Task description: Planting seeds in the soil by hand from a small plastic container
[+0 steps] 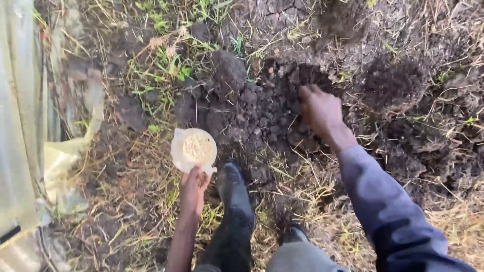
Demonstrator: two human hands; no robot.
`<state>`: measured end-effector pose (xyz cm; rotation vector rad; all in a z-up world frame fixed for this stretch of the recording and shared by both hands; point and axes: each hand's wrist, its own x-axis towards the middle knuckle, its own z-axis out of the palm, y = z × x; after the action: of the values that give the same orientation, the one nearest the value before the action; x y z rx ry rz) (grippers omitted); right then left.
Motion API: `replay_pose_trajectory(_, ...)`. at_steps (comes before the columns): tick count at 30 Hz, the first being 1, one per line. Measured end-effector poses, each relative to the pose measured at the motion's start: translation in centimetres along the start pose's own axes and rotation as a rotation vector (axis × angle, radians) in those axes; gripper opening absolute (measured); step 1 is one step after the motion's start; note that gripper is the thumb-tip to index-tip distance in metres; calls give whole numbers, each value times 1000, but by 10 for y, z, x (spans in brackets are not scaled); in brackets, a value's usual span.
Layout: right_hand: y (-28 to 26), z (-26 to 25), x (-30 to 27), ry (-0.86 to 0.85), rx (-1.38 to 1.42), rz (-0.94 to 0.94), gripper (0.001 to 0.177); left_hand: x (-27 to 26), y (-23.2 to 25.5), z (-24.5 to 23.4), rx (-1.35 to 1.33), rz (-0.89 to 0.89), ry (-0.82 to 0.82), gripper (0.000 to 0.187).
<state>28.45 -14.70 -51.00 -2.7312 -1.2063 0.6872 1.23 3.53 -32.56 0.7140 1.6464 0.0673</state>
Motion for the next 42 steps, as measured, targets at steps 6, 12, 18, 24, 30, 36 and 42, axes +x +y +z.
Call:
replay_pose_trajectory(6,-23,13,13,-78,-92,-270,31,14,-19,-9,1,43,-28,52)
replay_pose_trajectory(12,-6,57,21,-168,-403,-227,33,8,-8,-9,162,73,-1,82)
replay_pose_trajectory(18,0,54,17,28,-369,-306,36,40,-42,-39,370,428,232,54)
replay_pose_trajectory(24,6,52,7,105,-268,-428,14,53,-42,-43,487,898,310,32)
replay_pose_trajectory(30,13,70,15,57,-353,-378,18,44,-25,-36,655,1077,148,18)
replay_pose_trajectory(36,-4,44,11,17,-262,-383,15,34,2,-20,965,965,-46,16)
replay_pose_trajectory(42,-2,28,17,-75,179,-110,27,73,-6,-30,1278,698,-163,26)
